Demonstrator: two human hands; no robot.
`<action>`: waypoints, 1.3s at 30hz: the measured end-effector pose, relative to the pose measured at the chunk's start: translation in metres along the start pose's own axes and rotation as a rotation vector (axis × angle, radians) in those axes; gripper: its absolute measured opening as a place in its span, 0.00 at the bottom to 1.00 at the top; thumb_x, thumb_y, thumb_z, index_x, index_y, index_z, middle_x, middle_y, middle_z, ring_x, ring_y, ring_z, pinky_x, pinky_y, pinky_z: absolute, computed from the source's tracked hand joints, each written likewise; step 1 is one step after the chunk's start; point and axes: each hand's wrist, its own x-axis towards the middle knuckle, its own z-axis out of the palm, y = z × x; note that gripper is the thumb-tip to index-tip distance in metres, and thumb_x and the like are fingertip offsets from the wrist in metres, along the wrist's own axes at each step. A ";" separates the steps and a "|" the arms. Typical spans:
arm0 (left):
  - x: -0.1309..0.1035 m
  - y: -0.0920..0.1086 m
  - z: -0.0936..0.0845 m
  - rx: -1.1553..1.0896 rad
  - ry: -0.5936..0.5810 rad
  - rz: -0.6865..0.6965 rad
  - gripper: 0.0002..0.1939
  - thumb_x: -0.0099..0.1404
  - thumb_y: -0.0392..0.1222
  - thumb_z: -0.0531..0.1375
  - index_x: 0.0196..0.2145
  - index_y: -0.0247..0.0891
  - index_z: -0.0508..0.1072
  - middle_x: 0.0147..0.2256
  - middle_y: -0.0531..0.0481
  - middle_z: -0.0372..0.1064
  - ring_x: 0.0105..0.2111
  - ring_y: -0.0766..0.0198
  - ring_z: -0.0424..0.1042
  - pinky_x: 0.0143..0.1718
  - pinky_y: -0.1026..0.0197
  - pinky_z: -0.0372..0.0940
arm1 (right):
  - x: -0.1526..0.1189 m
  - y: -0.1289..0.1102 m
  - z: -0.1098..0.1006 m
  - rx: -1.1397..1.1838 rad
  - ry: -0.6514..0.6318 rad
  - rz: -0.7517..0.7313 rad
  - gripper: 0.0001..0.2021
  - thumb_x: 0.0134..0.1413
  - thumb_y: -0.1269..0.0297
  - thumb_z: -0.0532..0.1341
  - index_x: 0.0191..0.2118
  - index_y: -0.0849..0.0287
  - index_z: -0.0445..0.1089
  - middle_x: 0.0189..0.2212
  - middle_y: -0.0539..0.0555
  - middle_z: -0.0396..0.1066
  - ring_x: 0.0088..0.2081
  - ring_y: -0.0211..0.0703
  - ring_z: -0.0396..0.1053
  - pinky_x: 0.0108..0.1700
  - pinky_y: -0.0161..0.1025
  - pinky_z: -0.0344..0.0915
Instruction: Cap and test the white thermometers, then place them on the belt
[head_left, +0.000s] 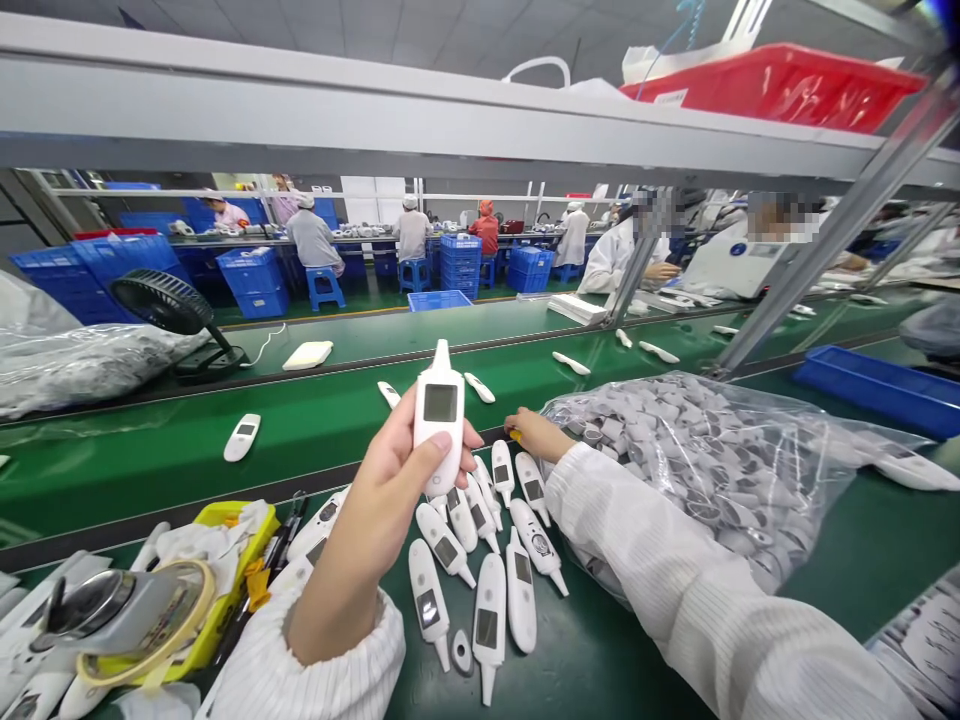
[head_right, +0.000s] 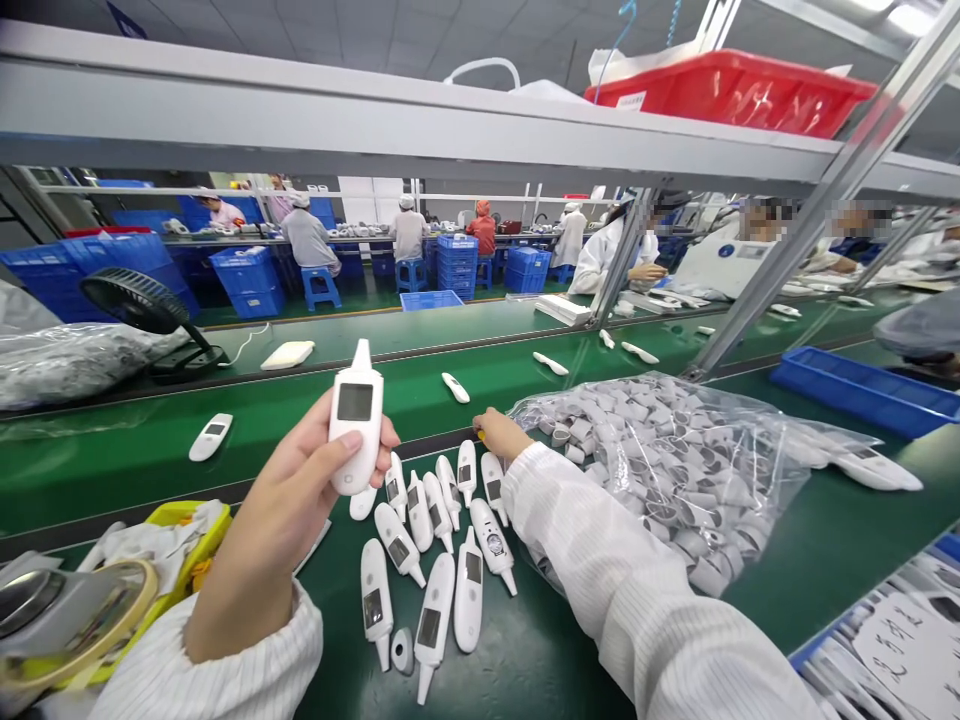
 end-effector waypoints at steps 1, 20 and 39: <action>0.000 -0.001 0.001 -0.003 -0.021 -0.006 0.18 0.66 0.43 0.60 0.53 0.39 0.67 0.34 0.50 0.72 0.29 0.68 0.69 0.29 0.69 0.67 | -0.002 -0.003 -0.006 0.101 0.039 -0.023 0.14 0.64 0.57 0.60 0.48 0.63 0.69 0.43 0.55 0.70 0.41 0.41 0.71 0.43 0.43 0.71; -0.012 -0.025 0.031 0.068 -0.096 -0.116 0.14 0.69 0.48 0.60 0.51 0.46 0.67 0.36 0.51 0.71 0.31 0.68 0.69 0.33 0.69 0.68 | -0.111 -0.083 -0.065 1.414 -0.061 -0.758 0.12 0.57 0.58 0.67 0.47 0.51 0.73 0.41 0.51 0.73 0.24 0.28 0.60 0.27 0.31 0.60; -0.014 -0.023 0.047 -0.100 -0.076 -0.154 0.31 0.73 0.43 0.54 0.68 0.57 0.47 0.35 0.51 0.73 0.27 0.72 0.68 0.31 0.71 0.67 | -0.111 -0.087 -0.067 1.623 -0.149 -0.565 0.16 0.54 0.63 0.69 0.49 0.48 0.74 0.26 0.46 0.66 0.18 0.25 0.46 0.18 0.26 0.44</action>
